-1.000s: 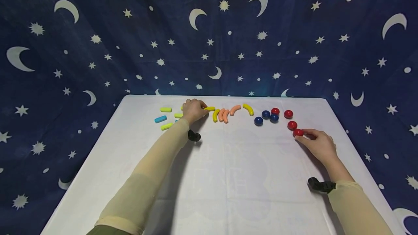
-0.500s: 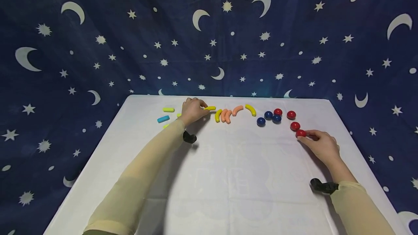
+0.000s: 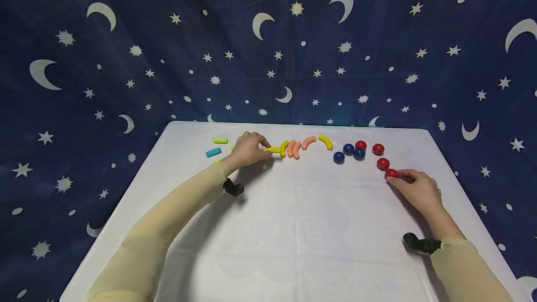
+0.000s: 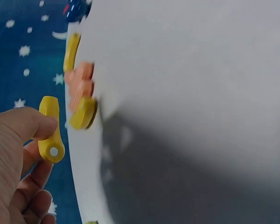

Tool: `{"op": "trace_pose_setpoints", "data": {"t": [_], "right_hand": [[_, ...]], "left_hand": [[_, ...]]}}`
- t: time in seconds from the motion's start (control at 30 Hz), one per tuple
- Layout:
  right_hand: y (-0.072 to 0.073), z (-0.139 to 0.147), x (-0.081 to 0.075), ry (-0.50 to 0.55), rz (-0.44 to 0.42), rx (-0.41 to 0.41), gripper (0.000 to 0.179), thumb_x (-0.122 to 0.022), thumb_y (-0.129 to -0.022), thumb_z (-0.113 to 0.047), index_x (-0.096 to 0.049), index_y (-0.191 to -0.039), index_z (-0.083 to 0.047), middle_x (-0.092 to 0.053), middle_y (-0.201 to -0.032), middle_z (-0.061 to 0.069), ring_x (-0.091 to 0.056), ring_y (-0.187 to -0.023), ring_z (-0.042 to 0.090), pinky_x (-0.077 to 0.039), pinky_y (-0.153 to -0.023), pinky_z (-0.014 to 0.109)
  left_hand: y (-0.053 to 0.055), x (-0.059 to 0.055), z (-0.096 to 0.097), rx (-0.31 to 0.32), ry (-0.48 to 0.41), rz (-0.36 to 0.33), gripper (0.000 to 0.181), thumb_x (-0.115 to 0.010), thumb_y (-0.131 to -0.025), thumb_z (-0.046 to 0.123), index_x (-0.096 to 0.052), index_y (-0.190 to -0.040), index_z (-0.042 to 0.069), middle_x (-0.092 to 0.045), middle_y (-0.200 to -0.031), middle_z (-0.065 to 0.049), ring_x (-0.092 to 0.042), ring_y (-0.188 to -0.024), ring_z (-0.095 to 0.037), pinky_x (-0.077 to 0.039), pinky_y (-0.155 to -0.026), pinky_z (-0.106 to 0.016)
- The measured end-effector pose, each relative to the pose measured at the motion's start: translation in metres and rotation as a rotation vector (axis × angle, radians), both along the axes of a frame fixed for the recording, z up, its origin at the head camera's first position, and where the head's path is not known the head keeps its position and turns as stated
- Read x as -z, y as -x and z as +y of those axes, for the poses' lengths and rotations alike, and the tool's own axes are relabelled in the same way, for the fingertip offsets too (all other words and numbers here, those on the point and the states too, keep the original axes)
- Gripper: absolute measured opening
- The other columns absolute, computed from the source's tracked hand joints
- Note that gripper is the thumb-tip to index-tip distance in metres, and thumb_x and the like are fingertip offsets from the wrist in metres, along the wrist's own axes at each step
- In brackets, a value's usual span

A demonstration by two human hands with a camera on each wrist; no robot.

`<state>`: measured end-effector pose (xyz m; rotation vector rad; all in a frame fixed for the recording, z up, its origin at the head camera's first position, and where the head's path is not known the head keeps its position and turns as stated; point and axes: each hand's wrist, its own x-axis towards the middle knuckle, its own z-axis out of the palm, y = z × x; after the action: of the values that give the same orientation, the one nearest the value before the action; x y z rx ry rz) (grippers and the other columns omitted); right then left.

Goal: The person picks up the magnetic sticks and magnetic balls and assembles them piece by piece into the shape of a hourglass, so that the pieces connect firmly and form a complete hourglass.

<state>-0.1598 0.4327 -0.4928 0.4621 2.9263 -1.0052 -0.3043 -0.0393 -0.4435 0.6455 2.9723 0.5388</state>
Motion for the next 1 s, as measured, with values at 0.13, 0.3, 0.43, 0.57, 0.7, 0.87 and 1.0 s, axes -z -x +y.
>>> {"op": "trace_pose_setpoints", "data": {"t": [0.13,0.3,0.43,0.57,0.7,0.87,1.0], "right_hand": [[-0.006,-0.005,-0.004,0.011,0.026,-0.020,0.082,-0.060,-0.098,-0.059,-0.048,-0.137,0.013,-0.049,-0.131,0.038,-0.047,-0.115,0.054,-0.047,-0.089,0.066],[-0.011,-0.022,-0.016,0.001,0.068,-0.089,0.077,-0.063,-0.098,-0.055,-0.051,-0.136,0.011,-0.049,-0.132,0.038,-0.047,-0.116,0.053,-0.048,-0.086,0.065],[-0.006,-0.046,-0.024,0.001,0.087,-0.179,0.073,-0.066,-0.097,-0.054,-0.055,-0.135,0.007,-0.051,-0.132,0.034,-0.047,-0.117,0.051,-0.048,-0.084,0.063],[0.003,-0.076,-0.027,0.010,0.080,-0.268,0.069,-0.069,-0.094,-0.054,-0.060,-0.133,0.002,-0.057,-0.128,0.027,-0.050,-0.116,0.045,-0.047,-0.085,0.061],[0.011,-0.109,-0.024,0.032,0.055,-0.354,0.063,-0.074,-0.092,-0.052,-0.064,-0.132,-0.003,-0.061,-0.129,0.021,-0.053,-0.118,0.041,-0.047,-0.093,0.062],[0.019,-0.150,-0.019,0.038,0.042,-0.457,0.054,-0.077,-0.089,-0.050,-0.070,-0.126,-0.011,-0.066,-0.123,0.011,-0.055,-0.114,0.033,-0.047,-0.093,0.057],[0.024,-0.174,-0.015,0.030,0.073,-0.533,0.048,-0.080,-0.087,-0.049,-0.074,-0.121,-0.015,-0.068,-0.116,0.004,-0.056,-0.111,0.029,-0.044,-0.094,0.055]], "left_hand": [[-0.017,0.006,-0.004,0.069,0.006,-0.020,0.027,-0.076,-0.090,0.040,-0.076,-0.111,0.022,-0.067,-0.112,0.005,-0.052,-0.101,-0.020,-0.042,-0.091,-0.039],[-0.038,0.013,-0.010,0.138,0.020,-0.036,0.024,-0.078,-0.089,0.040,-0.077,-0.106,0.022,-0.068,-0.109,0.004,-0.052,-0.094,-0.018,-0.043,-0.083,-0.034],[-0.051,0.018,-0.014,0.157,0.021,-0.051,0.022,-0.079,-0.088,0.039,-0.077,-0.103,0.022,-0.067,-0.104,0.005,-0.051,-0.090,-0.017,-0.042,-0.079,-0.032],[-0.060,0.023,-0.017,0.148,0.009,-0.086,0.021,-0.080,-0.088,0.038,-0.076,-0.100,0.022,-0.065,-0.101,0.006,-0.050,-0.088,-0.016,-0.040,-0.078,-0.032],[-0.066,0.030,-0.018,0.122,0.004,-0.131,0.021,-0.080,-0.087,0.040,-0.075,-0.098,0.023,-0.063,-0.100,0.008,-0.048,-0.089,-0.016,-0.039,-0.078,-0.033],[-0.070,0.035,-0.017,0.090,-0.005,-0.162,0.021,-0.080,-0.087,0.041,-0.073,-0.096,0.023,-0.060,-0.098,0.008,-0.048,-0.091,-0.016,-0.039,-0.081,-0.034],[-0.070,0.036,-0.017,0.078,-0.011,-0.168,0.022,-0.079,-0.087,0.042,-0.072,-0.097,0.023,-0.060,-0.096,0.009,-0.049,-0.092,-0.016,-0.039,-0.083,-0.034]]}}
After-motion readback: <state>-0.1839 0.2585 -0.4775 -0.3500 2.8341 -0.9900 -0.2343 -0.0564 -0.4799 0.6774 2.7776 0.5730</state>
